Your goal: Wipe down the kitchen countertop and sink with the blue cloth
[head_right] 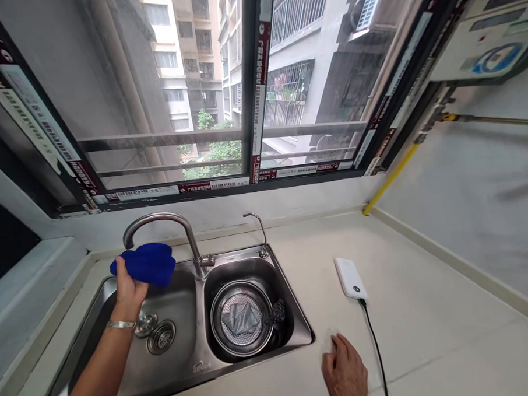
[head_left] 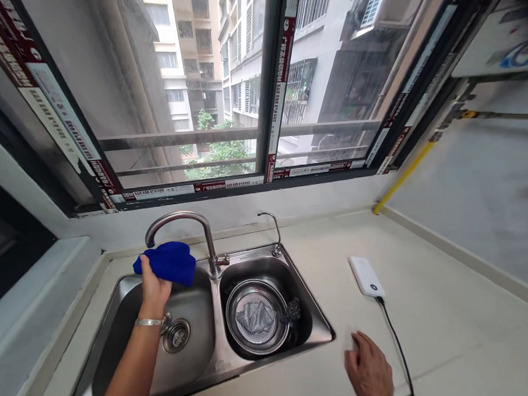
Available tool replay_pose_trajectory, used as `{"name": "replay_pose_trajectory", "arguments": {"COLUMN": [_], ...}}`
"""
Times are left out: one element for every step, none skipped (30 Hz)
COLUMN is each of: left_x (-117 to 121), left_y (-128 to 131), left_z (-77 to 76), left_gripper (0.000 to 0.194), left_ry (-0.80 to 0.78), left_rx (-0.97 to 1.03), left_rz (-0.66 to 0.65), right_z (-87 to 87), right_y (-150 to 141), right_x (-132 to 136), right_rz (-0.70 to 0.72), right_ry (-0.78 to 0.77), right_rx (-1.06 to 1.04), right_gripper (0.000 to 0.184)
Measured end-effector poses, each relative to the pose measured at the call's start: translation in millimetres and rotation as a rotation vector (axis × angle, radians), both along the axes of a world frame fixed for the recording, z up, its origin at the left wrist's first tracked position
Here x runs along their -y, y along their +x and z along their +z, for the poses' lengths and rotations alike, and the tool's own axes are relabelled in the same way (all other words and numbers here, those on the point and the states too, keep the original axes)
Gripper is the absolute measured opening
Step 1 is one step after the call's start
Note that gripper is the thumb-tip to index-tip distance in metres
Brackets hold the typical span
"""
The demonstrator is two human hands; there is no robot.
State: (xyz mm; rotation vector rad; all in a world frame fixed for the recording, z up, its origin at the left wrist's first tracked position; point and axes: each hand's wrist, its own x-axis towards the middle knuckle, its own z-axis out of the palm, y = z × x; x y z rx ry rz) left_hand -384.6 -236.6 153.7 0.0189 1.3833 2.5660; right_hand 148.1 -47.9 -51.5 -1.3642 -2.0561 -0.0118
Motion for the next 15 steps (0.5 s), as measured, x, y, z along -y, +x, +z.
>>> {"name": "replay_pose_trajectory", "arguments": {"left_x": [-7.0,-14.6,-22.6,-30.6,-38.6,-46.5,-54.2,-61.7,-69.0,-76.1,-83.0,-89.9,-96.9,-103.9,-110.9], "left_y": [3.5,6.0,7.0,6.3,4.1,0.6,-3.5,-7.8,-11.6,-14.8,-17.0,-18.2,-18.6,-18.2,-17.3], "left_z": [12.9,24.9,35.7,45.2,53.3,60.0,65.5,69.9,73.4,76.3,78.8,80.8,82.4,83.4,83.6], "left_gripper": [0.041,0.04,0.04,0.042,0.044,0.046,0.047,0.048,0.048,0.048,0.048,0.048,0.049,0.051,0.055], "left_ry": [0.054,0.087,0.114,0.135,0.151,0.156,0.151,0.139,0.124,0.112,0.094,0.068,0.038,0.005,-0.029], "left_rx": [0.027,0.032,0.02,-0.008,-0.049,-0.088,-0.114,-0.127,-0.125,-0.114,-0.104,-0.1,-0.101,-0.109,-0.124], "left_rz": [-0.021,-0.033,-0.036,-0.033,-0.02,0.003,0.04,0.078,0.116,0.145,0.166,0.181,0.198,0.215,0.226], "right_z": [-0.8,-1.7,-2.6,-3.3,-3.8,-4.1,-4.1,-3.9,-3.4,-2.8,-2.2,-1.6,-1.0,-0.6,-0.3], "right_y": [0.1,0.3,0.4,0.6,0.8,1.0,1.0,0.9,0.6,0.2,-0.4,-0.9,-1.5,-2.1,-2.6], "right_x": [-0.5,-1.0,-1.6,-2.2,-2.7,-3.0,-3.1,-3.1,-2.9,-2.6,-2.3,-2.0,-1.7,-1.5,-1.4], "right_rz": [0.005,0.009,0.01,0.009,0.008,0.008,0.011,0.017,0.024,0.028,0.03,0.029,0.028,0.026,0.023], "right_ry": [0.005,0.011,0.015,0.017,0.02,0.025,0.028,0.031,0.034,0.04,0.044,0.046,0.048,0.046,0.044], "right_rx": [-0.004,-0.005,-0.003,0.0,0.004,0.006,0.007,0.006,0.0,-0.009,-0.019,-0.028,-0.034,-0.036,-0.032], "right_gripper": [0.04,0.04,0.04,0.039,0.038,0.038,0.038,0.037,0.037,0.037,0.037,0.036,0.036,0.036,0.036]}}
